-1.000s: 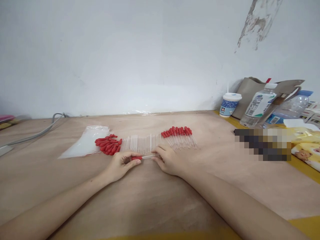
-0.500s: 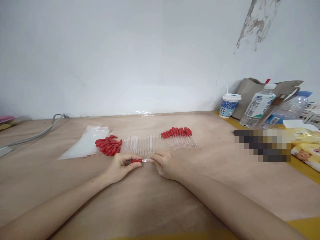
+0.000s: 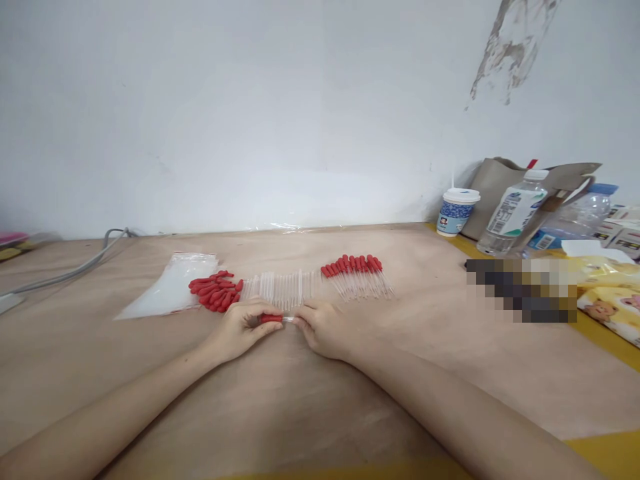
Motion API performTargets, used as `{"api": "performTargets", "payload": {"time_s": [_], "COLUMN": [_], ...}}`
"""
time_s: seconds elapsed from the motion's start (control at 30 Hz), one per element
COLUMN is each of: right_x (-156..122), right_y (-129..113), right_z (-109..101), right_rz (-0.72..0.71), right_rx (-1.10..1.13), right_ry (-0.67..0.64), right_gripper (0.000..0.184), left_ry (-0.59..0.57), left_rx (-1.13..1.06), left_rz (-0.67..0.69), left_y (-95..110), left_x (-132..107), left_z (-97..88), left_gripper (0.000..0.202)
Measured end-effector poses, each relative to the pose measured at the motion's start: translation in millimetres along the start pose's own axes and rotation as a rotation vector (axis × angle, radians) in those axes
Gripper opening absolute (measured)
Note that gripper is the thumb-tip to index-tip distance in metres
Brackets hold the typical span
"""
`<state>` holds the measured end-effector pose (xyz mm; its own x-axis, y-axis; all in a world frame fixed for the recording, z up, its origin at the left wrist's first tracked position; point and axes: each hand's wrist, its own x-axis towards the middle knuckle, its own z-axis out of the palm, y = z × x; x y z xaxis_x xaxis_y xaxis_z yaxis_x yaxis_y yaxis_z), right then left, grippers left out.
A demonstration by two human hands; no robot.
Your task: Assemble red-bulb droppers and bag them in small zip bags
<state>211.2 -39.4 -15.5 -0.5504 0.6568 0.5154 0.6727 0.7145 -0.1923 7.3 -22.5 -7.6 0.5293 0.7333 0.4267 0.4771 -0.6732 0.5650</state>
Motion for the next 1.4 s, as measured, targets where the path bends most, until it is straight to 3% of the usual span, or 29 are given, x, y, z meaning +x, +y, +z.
{"api": "performTargets", "payload": {"time_s": [0.1,0.2,0.33,0.47,0.67,0.93,1.13,1.2,1.27,1.33,1.4], "right_x": [1,5,20,32,31,32,48,54,59,61,58], "right_y": [-1,9,43,75,83,58,44,43,42,40,37], "right_z": [-6,-15,-30,-30,-15,-21,-13,-9,-5,-1,1], "right_rz": [0.044,0.237,0.588,0.729,0.765,0.782,0.743,0.734,0.728,0.72,0.702], "right_rx": [-0.031,0.047,0.06,-0.091,-0.224,-0.203,-0.285,-0.332,-0.361,-0.375,-0.392], "right_ry": [-0.016,0.005,0.104,0.064,0.027,0.041,-0.166,-0.234,-0.274,-0.275,-0.268], "right_gripper": [0.018,0.018,0.023,0.03,0.025,0.03,0.025,0.022,0.021,0.02,0.021], "left_ry": [0.056,0.109,0.06,0.02,0.004,-0.027,-0.06,0.021,0.176,0.32,0.389], "left_rx": [0.065,0.11,0.116,0.119,0.128,0.134,0.123,0.202,0.345,0.493,0.606], "left_rz": [-0.03,-0.073,-0.039,-0.023,-0.027,-0.025,0.004,0.038,0.044,-0.012,-0.105], "left_y": [0,-1,-2,-2,-3,-2,0,-1,-2,-4,-7], "left_x": [0,-2,-3,-4,-3,-2,-3,-4,-4,-4,-3], "left_z": [-2.2,-2.3,-0.6,0.3,0.9,0.1,0.0,1.3,1.9,0.1,-6.4], "left_gripper": [0.031,0.04,0.034,0.027,0.023,0.019,0.015,0.014,0.014,0.015,0.016]}}
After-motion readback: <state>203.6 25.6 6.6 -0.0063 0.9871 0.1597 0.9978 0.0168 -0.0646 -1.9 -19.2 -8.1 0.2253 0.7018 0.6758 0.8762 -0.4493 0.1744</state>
